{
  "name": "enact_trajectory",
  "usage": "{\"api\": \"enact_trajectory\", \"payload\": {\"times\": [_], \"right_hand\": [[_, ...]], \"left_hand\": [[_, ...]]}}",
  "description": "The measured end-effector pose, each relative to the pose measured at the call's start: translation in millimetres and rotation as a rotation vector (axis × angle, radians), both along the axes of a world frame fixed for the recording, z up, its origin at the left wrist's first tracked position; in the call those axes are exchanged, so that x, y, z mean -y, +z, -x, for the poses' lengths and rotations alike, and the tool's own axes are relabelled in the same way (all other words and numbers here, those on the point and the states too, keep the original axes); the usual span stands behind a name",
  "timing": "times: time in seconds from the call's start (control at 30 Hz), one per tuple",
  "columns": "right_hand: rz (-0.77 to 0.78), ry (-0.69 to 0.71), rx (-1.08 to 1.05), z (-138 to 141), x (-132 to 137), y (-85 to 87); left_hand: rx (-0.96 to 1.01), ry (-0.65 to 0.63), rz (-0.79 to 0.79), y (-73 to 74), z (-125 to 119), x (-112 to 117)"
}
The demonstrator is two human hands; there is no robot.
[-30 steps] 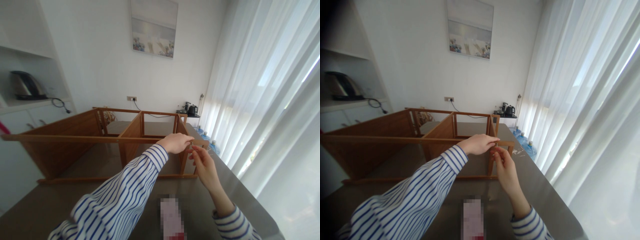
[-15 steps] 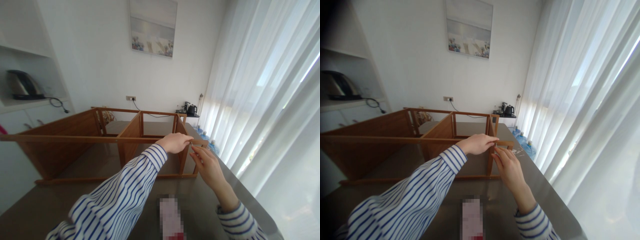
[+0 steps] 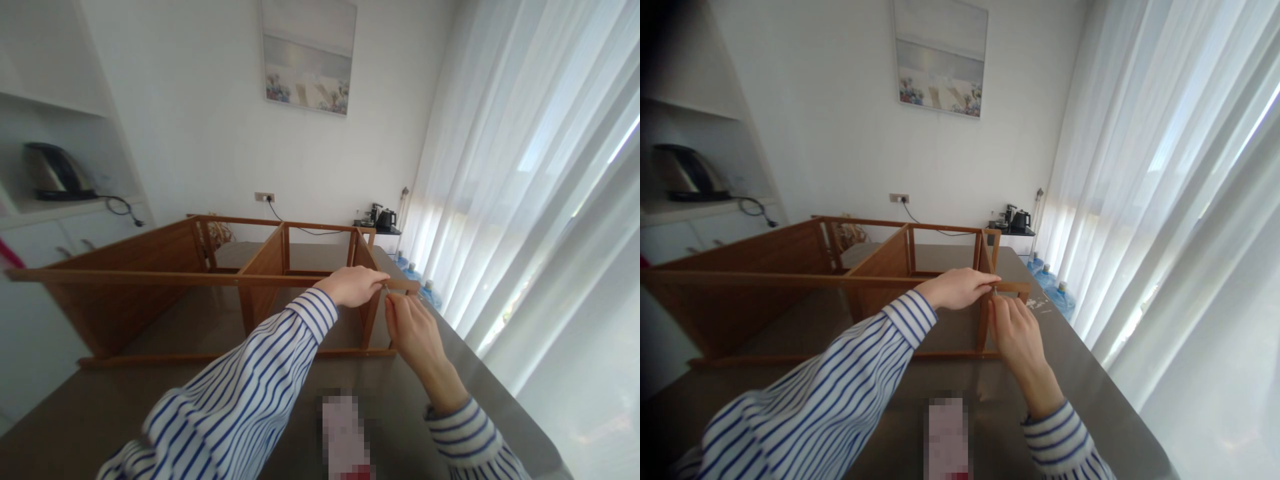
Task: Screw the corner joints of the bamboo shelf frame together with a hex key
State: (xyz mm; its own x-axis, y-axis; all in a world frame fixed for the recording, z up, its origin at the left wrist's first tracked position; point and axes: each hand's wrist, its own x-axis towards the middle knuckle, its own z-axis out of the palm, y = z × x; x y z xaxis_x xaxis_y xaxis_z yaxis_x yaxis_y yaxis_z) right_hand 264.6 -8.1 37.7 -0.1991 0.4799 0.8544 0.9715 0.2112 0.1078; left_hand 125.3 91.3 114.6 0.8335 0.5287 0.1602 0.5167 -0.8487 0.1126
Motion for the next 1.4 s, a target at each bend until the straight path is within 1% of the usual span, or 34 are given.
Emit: {"api": "enact_trajectory", "payload": {"times": [0.1, 0.2, 0.3, 0.37, 0.5, 0.57, 0.6, 0.63, 0.7, 0.8, 0.9, 1.0, 1.1, 1.27, 1.4], "right_hand": [[-0.031, -0.032, 0.036, -1.6, -0.8, 0.7], [-0.026, -0.033, -0.020, -2.8, -1.4, -0.2], [0.016, -0.009, -0.087, -1.4, -2.4, -1.5], [0.040, 0.003, -0.180, 1.7, -2.7, -2.0], [0.113, 0.025, -0.516, 9.2, -0.2, -1.9], [0.159, 0.049, -0.603, 10.0, 2.5, -0.8], [0.174, 0.060, -0.586, 9.4, 4.0, 0.0], [0.181, 0.063, -0.525, 8.1, 5.5, 1.0], [0.173, 0.040, -0.313, 4.4, 8.9, 3.4], [0.135, -0.056, 0.017, -1.7, 14.1, 7.4], [0.086, -0.170, 0.200, -6.3, 19.5, 12.2], [0.047, -0.253, 0.285, -9.2, 24.8, 19.1], [0.031, -0.284, 0.367, -11.2, 28.0, 27.2], [0.044, -0.281, 0.499, -16.0, 25.9, 36.3], [0.057, -0.218, 0.513, -18.8, 18.8, 33.0]], "left_hand": [[0.004, 0.001, -0.003, -0.1, -0.1, 0.5], [0.009, 0.003, 0.004, -0.5, -0.5, -0.1], [0.009, 0.004, 0.013, -0.6, -0.7, -0.8], [0.008, 0.003, 0.016, -0.3, -0.6, -0.8], [0.001, 0.006, 0.026, 0.0, -0.4, -0.7], [0.005, 0.005, 0.034, -0.3, -0.6, -1.1], [0.009, 0.005, 0.035, -0.6, -0.7, -1.3], [0.013, 0.005, 0.035, -0.9, -0.8, -1.6], [0.017, 0.005, 0.032, -1.3, -1.0, -2.1], [0.018, -0.003, 0.031, -1.5, -0.9, -2.1], [0.014, 0.006, 0.035, -1.0, -0.7, -1.3], [0.007, 0.020, 0.041, -0.2, -0.8, -0.3], [0.006, 0.018, 0.041, 0.2, -1.1, 0.1], [0.013, 0.025, 0.035, 0.2, -1.2, 0.8], [0.006, 0.032, 0.042, 0.9, -0.7, 2.1]]}}
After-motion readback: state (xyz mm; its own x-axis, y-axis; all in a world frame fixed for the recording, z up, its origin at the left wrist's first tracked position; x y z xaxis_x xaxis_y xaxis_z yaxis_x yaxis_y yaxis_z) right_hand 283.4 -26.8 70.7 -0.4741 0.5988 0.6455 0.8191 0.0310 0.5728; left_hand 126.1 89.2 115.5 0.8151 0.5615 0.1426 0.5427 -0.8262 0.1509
